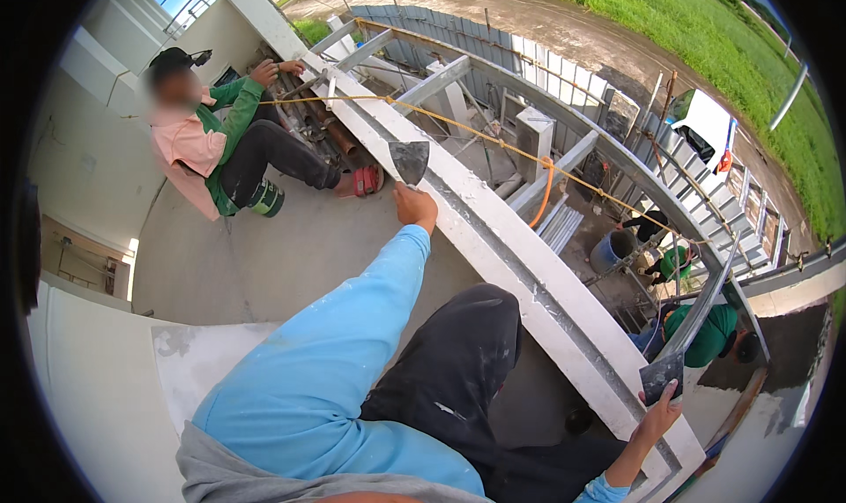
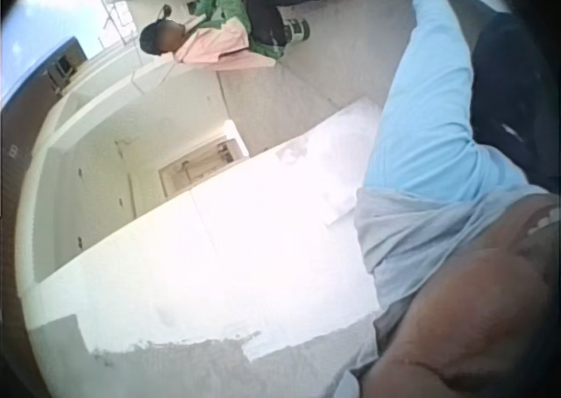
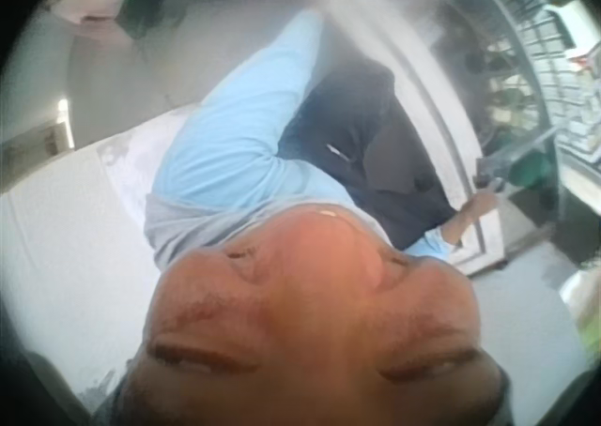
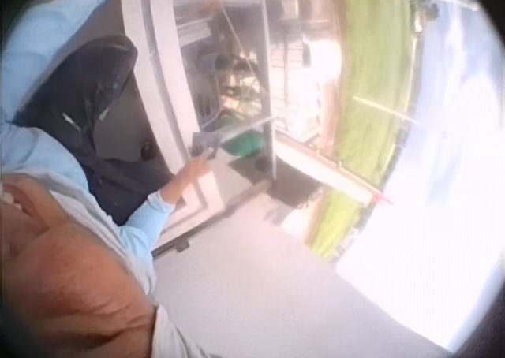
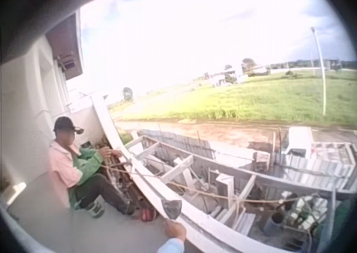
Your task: The person sits on the floor and uses a trowel and a float to apply and smooth white plaster onto a curved wall section. They repeatedly scoop material and spread it along the surface to create a smooth finish.
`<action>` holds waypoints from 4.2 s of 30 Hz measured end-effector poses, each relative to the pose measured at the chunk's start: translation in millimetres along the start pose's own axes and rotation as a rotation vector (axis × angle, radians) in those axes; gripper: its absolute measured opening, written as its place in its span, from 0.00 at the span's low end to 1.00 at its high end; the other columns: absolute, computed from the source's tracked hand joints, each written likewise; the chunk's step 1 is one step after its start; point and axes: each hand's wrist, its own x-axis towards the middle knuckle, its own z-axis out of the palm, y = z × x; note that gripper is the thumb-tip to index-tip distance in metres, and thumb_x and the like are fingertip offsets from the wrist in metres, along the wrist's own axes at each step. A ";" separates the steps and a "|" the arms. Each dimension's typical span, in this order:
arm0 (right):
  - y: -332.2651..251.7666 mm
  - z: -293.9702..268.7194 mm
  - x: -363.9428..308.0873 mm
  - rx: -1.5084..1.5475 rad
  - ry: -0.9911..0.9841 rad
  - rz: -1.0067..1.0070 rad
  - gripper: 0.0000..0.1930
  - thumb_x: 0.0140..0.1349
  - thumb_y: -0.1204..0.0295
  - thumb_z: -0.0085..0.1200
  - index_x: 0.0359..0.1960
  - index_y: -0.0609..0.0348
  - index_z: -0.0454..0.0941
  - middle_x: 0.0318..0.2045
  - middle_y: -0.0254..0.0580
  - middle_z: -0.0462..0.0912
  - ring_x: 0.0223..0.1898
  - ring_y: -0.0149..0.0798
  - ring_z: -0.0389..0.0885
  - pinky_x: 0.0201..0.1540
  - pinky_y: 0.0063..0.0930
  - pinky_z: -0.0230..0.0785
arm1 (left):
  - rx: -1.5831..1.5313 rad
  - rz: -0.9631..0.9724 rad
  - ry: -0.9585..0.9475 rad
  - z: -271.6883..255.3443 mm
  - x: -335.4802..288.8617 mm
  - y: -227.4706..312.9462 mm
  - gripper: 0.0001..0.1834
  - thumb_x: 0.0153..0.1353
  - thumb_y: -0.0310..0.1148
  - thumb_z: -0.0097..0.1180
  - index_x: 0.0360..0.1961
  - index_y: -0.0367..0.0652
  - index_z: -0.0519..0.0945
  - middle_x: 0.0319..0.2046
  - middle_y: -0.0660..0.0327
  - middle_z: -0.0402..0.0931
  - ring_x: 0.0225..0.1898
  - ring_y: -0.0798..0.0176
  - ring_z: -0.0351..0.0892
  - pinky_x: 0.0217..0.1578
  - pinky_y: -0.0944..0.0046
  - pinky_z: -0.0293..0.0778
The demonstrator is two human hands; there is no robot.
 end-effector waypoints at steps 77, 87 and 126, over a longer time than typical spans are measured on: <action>27.8 -238.0 -8.6 -1.412 -0.001 -0.579 0.37 0.56 0.90 0.45 0.66 0.41 0.77 0.61 0.42 0.77 0.62 0.51 0.75 0.64 0.42 0.72 | -0.007 0.136 0.054 84.5 88.2 -88.8 0.24 0.62 0.42 0.56 0.40 0.24 0.77 0.37 0.37 0.84 0.42 0.37 0.85 0.45 0.43 0.78; 77.5 -314.4 38.0 -1.379 0.118 -0.607 0.37 0.51 0.92 0.44 0.60 0.40 0.82 0.59 0.42 0.79 0.61 0.51 0.75 0.67 0.43 0.67 | -0.029 0.192 0.042 98.5 126.0 -107.6 0.23 0.59 0.40 0.58 0.41 0.25 0.76 0.38 0.35 0.82 0.44 0.36 0.84 0.47 0.43 0.78; 80.9 -292.6 51.6 -1.410 0.159 -0.801 0.37 0.56 0.92 0.47 0.62 0.35 0.81 0.63 0.29 0.80 0.66 0.44 0.75 0.75 0.65 0.47 | 0.052 0.077 0.121 113.3 170.4 -123.8 0.13 0.54 0.33 0.61 0.28 0.30 0.79 0.30 0.39 0.82 0.32 0.43 0.84 0.35 0.43 0.78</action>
